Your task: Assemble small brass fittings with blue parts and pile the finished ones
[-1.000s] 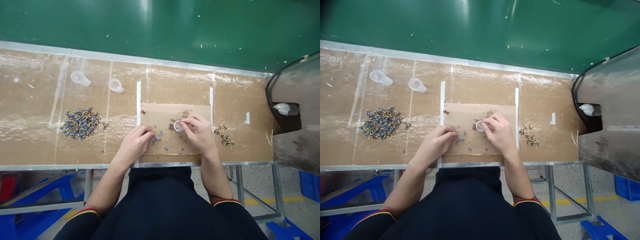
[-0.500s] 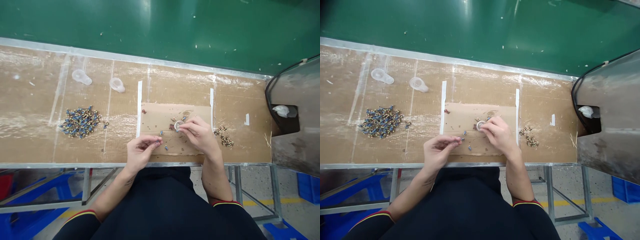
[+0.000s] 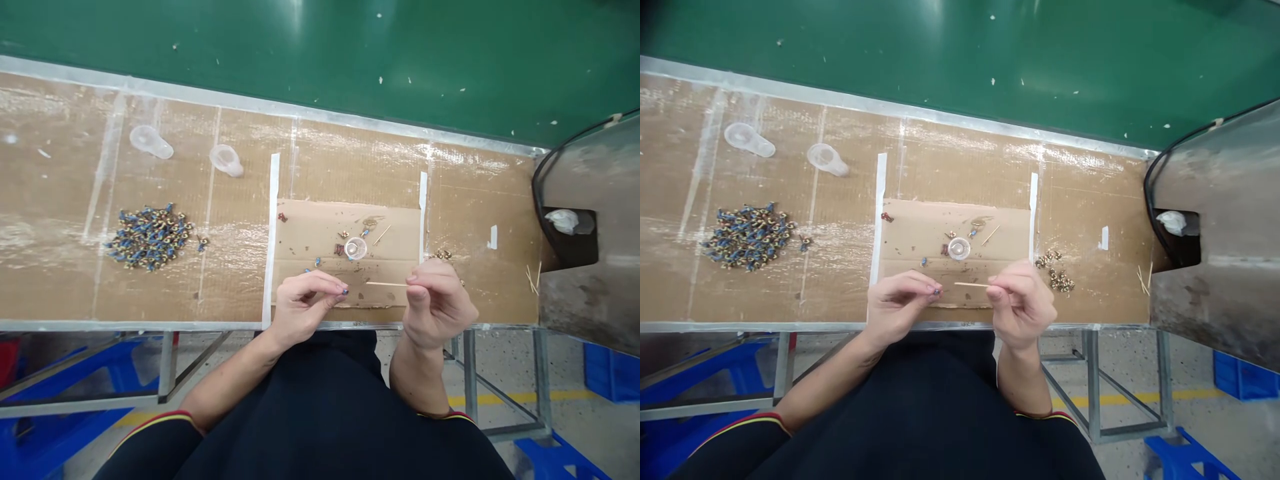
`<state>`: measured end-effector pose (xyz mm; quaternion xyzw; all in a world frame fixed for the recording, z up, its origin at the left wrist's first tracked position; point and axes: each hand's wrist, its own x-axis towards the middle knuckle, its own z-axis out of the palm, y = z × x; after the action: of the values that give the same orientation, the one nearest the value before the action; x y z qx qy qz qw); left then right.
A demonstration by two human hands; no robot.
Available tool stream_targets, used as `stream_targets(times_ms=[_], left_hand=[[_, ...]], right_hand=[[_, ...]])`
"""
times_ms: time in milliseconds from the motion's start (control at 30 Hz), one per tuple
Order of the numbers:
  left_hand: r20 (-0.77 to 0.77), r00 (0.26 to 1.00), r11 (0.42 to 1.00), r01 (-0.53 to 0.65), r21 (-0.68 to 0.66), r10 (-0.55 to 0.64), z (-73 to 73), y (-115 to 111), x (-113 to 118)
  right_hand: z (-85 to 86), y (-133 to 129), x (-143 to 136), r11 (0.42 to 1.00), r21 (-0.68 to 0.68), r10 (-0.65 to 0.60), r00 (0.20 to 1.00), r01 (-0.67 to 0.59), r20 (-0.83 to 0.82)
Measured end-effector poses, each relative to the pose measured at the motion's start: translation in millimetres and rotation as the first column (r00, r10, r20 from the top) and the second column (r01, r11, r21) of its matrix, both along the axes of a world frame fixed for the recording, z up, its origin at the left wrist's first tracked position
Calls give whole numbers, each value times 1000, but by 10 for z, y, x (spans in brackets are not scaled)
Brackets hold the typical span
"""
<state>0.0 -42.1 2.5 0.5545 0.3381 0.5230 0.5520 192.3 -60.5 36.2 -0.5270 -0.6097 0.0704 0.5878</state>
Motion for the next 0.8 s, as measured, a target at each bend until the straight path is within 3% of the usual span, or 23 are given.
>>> stream_targets(times_ms=[800], left_hand=[[-32,999,997,-14,72,17,34,-43,-4]], right_hand=[[56,-122,-182,994,-19,111,989,-109,97]])
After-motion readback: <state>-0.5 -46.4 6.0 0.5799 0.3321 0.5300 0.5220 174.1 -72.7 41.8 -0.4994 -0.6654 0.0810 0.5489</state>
